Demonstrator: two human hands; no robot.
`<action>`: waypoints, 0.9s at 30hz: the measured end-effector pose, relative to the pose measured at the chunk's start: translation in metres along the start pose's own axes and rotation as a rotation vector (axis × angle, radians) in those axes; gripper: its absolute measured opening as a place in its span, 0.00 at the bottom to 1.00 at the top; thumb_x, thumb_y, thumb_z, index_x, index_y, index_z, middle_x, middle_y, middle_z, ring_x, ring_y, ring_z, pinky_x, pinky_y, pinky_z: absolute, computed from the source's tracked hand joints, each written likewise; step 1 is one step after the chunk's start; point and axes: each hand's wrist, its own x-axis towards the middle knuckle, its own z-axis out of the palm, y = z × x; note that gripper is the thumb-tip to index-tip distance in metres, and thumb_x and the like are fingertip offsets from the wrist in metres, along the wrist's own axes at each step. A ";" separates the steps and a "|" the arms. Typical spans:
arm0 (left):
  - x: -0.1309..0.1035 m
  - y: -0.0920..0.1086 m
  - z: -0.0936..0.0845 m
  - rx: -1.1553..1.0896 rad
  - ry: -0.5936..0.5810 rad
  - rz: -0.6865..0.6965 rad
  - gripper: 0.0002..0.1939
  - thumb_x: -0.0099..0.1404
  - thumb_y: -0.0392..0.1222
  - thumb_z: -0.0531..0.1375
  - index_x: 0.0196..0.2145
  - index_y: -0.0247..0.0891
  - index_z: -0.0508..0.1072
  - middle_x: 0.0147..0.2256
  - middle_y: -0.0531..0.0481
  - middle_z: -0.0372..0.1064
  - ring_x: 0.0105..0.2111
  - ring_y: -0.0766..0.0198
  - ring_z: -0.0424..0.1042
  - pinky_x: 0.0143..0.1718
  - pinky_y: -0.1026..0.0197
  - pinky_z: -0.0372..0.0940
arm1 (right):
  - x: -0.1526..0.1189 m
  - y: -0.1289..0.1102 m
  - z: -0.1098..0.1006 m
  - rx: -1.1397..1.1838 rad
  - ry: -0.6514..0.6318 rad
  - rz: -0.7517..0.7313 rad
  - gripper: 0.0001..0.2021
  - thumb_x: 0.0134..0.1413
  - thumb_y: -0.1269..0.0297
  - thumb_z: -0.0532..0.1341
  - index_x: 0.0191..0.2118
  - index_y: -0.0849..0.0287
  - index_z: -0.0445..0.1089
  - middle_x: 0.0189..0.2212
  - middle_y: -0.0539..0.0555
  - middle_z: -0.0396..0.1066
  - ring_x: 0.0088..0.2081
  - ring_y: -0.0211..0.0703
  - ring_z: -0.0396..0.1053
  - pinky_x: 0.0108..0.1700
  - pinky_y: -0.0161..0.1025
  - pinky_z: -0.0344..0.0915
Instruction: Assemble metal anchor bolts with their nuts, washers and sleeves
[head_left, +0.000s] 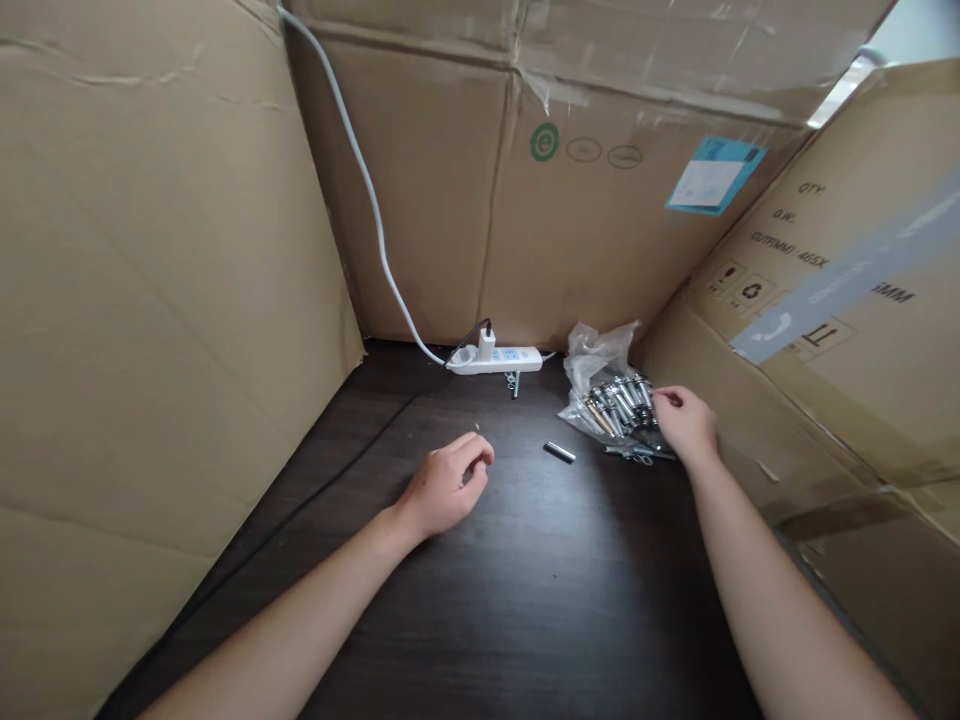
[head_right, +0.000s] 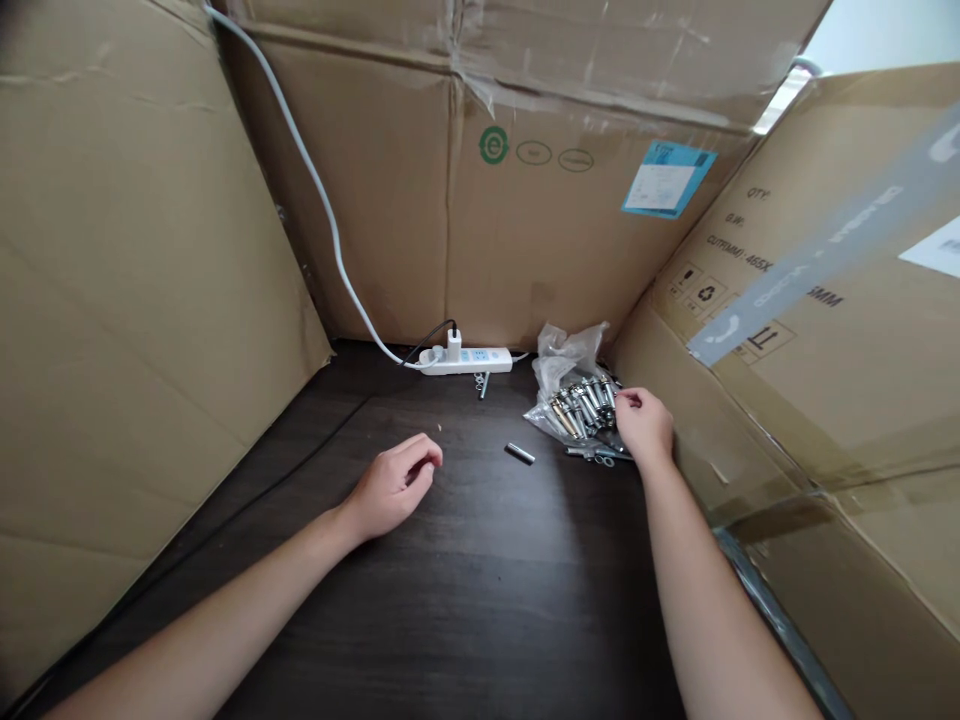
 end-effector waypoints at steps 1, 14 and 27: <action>0.000 0.000 0.000 0.003 0.000 0.002 0.07 0.63 0.31 0.49 0.31 0.39 0.63 0.30 0.54 0.61 0.28 0.69 0.60 0.30 0.66 0.56 | -0.005 -0.005 -0.001 0.010 0.007 -0.016 0.14 0.46 0.61 0.55 0.35 0.60 0.75 0.30 0.57 0.74 0.32 0.46 0.68 0.35 0.39 0.61; 0.000 -0.003 0.005 0.032 -0.025 -0.049 0.07 0.62 0.33 0.49 0.31 0.39 0.64 0.30 0.55 0.63 0.25 0.69 0.60 0.28 0.65 0.56 | -0.117 -0.068 0.012 0.035 -0.437 -0.616 0.08 0.52 0.64 0.56 0.38 0.57 0.69 0.35 0.55 0.69 0.39 0.48 0.67 0.42 0.42 0.63; 0.112 -0.028 0.059 0.636 0.063 -0.247 0.17 0.61 0.45 0.54 0.47 0.37 0.64 0.49 0.41 0.61 0.50 0.50 0.58 0.50 0.50 0.56 | -0.108 -0.058 0.027 0.189 -0.391 -0.615 0.05 0.51 0.66 0.56 0.34 0.58 0.67 0.30 0.53 0.67 0.32 0.43 0.65 0.36 0.39 0.62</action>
